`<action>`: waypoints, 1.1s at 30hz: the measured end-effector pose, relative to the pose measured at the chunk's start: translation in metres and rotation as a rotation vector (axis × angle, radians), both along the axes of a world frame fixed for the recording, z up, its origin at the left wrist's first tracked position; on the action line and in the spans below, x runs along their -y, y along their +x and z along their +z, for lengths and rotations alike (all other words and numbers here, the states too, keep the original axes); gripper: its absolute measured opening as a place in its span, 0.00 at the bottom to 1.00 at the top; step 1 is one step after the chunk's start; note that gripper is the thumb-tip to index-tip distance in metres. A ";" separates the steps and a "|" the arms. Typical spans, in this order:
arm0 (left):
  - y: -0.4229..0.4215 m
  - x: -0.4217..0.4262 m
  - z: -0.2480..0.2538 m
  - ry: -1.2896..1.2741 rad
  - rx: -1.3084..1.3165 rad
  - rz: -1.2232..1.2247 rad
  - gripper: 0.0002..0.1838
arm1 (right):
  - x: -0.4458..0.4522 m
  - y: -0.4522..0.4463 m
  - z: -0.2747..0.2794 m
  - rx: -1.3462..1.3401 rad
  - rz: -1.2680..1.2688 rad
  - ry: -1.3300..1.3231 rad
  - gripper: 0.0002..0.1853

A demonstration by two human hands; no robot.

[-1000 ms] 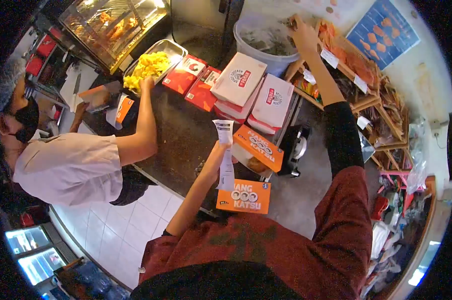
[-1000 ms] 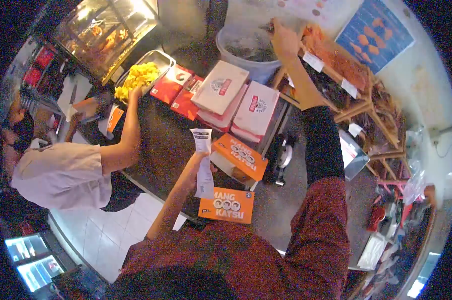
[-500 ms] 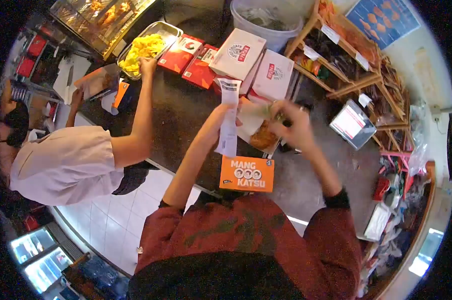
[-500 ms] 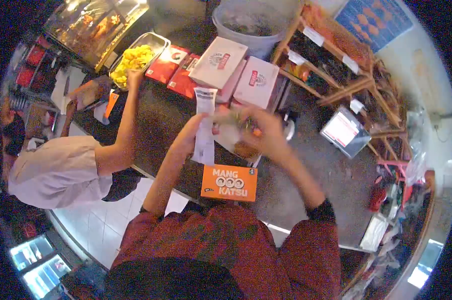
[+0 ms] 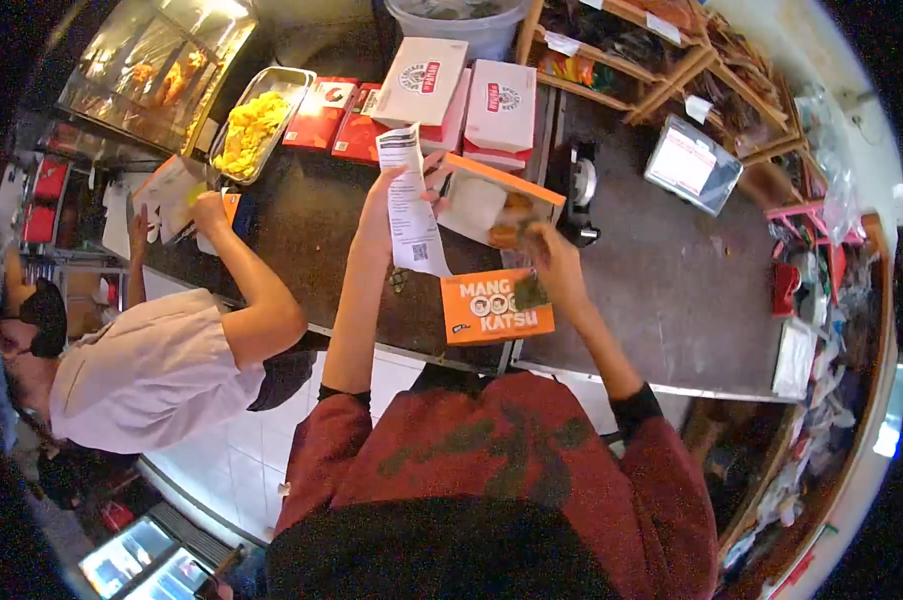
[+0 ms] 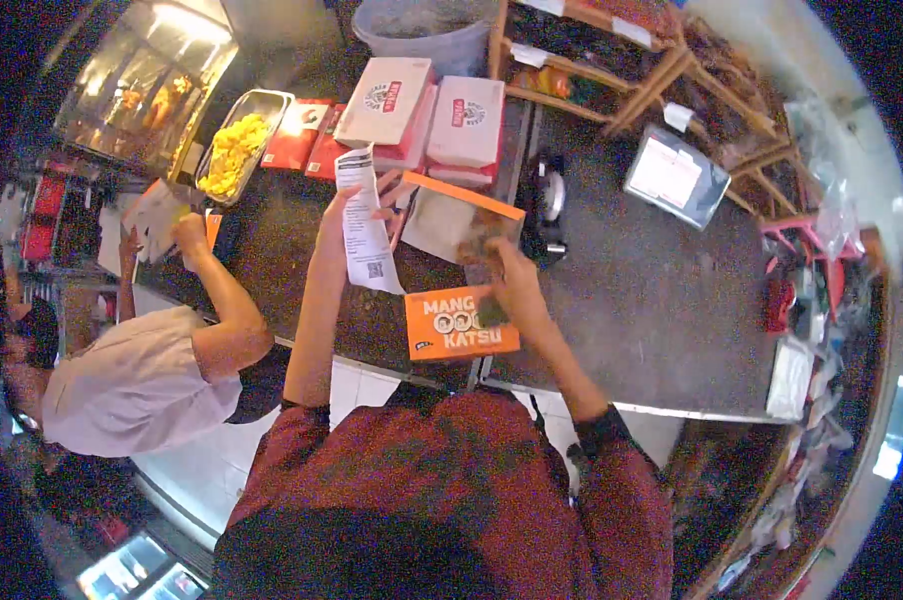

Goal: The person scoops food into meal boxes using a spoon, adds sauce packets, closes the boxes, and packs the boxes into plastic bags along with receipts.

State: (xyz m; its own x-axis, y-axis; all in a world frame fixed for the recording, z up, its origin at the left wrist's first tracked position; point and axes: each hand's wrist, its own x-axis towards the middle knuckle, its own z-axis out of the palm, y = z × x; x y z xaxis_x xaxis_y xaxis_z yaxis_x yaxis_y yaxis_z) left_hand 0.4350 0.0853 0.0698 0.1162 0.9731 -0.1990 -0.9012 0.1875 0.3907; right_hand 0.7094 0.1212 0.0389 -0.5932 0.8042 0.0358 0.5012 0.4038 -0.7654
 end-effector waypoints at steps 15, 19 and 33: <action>0.008 0.002 0.005 0.038 -0.087 0.045 0.31 | 0.046 0.011 -0.008 0.003 -0.092 0.069 0.20; 0.008 0.003 0.000 -0.001 -0.170 0.047 0.29 | 0.028 -0.008 0.022 -0.085 -0.102 0.214 0.19; 0.064 0.064 0.008 0.080 -1.338 0.032 0.23 | 0.000 -0.029 -0.010 -0.150 0.021 0.387 0.17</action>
